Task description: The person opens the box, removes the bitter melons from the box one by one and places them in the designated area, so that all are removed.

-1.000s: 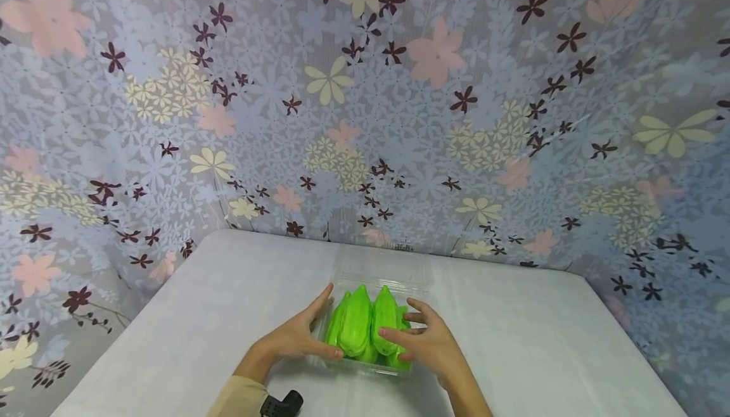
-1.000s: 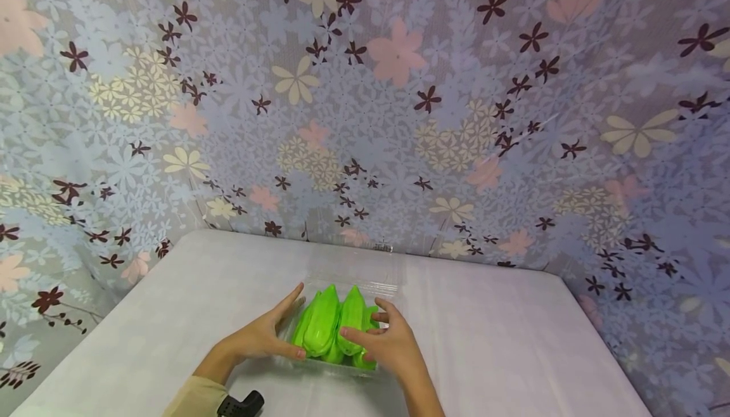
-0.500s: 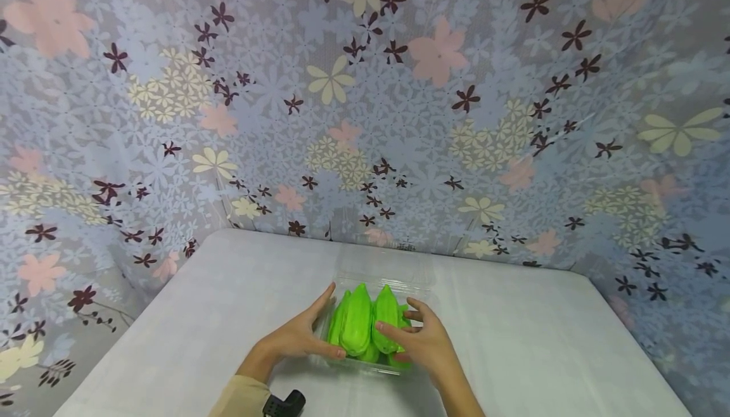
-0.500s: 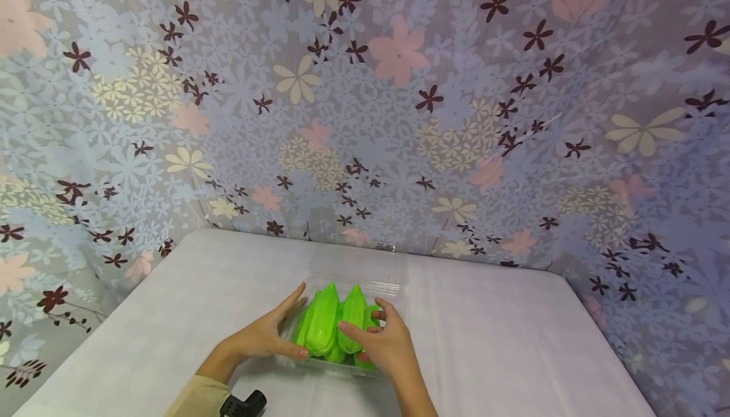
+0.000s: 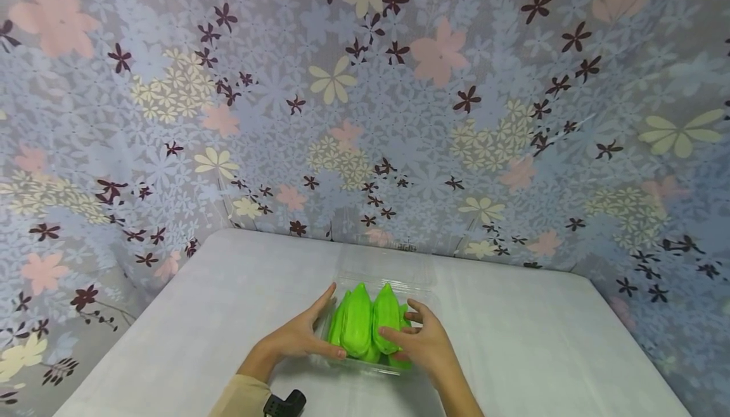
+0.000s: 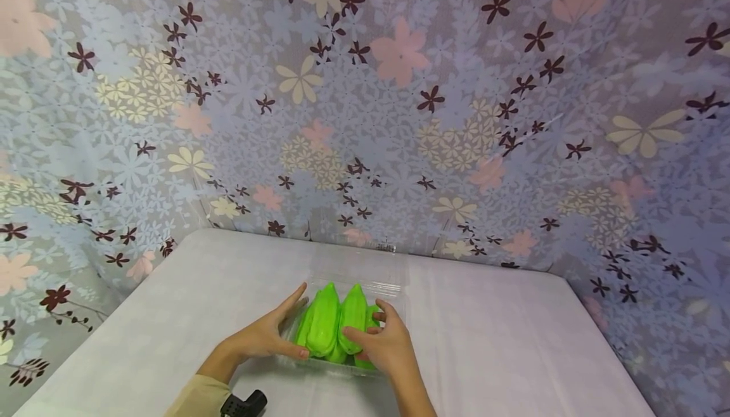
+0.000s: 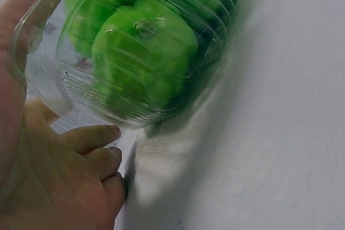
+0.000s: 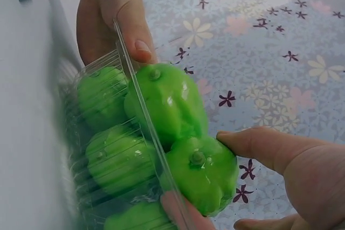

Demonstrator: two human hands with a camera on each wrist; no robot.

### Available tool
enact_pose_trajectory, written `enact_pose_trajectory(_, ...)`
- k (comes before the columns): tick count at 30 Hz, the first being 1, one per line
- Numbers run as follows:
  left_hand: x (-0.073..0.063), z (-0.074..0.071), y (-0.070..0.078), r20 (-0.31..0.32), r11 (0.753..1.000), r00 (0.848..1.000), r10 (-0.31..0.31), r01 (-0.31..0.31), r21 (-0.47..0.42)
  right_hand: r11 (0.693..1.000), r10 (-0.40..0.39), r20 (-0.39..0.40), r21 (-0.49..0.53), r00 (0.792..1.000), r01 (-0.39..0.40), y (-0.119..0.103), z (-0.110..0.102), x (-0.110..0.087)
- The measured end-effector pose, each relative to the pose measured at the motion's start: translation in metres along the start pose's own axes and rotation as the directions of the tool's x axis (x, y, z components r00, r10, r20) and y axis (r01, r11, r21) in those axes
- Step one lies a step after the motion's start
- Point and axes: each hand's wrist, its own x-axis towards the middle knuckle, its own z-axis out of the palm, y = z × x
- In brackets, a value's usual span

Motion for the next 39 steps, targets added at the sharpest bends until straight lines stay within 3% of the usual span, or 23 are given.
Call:
enact_pose_trajectory(18,0.000,0.002,0.001,-0.006,1.000,1.000,-0.017,0.017,-0.023,0.999,-0.009,0.027,0.044,1.000,0.008,-0.005,-0.009,-0.002)
enact_pose_trajectory(39,0.002,0.003,0.001,-0.019,1.000,1.000,-0.013,0.013,-0.009,0.996,-0.064,-0.037,0.067,0.997,0.066,-0.012,-0.030,-0.003)
